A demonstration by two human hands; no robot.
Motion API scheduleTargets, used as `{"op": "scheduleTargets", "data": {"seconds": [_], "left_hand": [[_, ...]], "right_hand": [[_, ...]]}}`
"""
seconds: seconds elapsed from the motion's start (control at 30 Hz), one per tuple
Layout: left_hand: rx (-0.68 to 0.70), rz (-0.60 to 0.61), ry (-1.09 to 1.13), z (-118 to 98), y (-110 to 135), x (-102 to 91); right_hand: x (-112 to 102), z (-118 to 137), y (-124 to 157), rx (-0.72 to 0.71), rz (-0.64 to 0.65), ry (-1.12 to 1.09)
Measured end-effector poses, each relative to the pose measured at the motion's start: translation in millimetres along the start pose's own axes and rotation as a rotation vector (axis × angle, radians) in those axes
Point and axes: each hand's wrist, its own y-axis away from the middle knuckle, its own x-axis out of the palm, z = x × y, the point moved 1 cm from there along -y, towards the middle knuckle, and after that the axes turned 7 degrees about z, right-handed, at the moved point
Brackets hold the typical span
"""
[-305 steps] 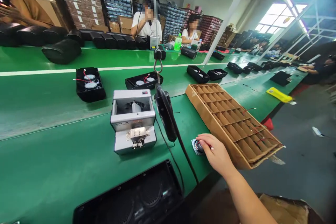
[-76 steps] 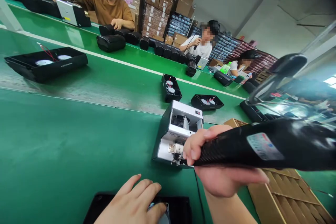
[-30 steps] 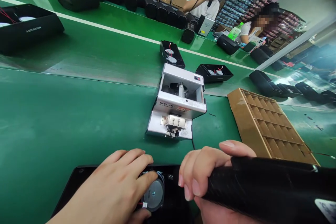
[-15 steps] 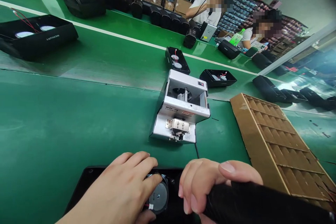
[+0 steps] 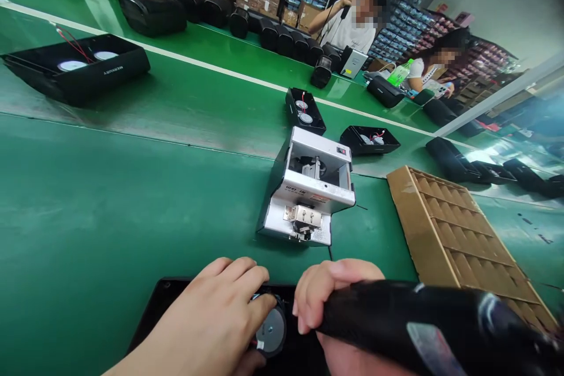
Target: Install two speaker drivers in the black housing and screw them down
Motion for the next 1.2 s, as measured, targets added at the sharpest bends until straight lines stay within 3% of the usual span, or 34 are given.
{"op": "scheduleTargets", "data": {"seconds": [0.1,0.23,0.3,0.4,0.53,0.9,1.13,1.2], "left_hand": [[-0.024,0.064,-0.035,-1,-2,-2.5],[-0.032,0.086,-0.054,-2,-3,-7.5],[-0.037,0.086,-0.062,-2,-4,-8.4],[-0.037,0.075,-0.06,-1,-6,-6.8],[-0.019,0.034,-0.046,1,-3,-1.1],[-0.015,-0.004,-0.039,-2,1,0.0],[0.048,-0.109,-0.015,6,-1,10.8],[0.032,-0.087,-0.001,4,-1,8.0]], "right_hand": [[-13,15,-6,-0.018,0.051,-0.043],[-29,38,-17,0.098,0.356,-0.062],[-27,43,-17,0.052,0.273,-0.063],[-12,40,-14,-0.022,0.004,-0.051],[5,32,-14,-0.056,-0.097,-0.03],[2,30,-13,-0.074,-0.133,-0.036],[-5,30,-9,-0.049,-0.107,-0.077],[-6,35,-9,-0.026,-0.076,-0.062]]}}
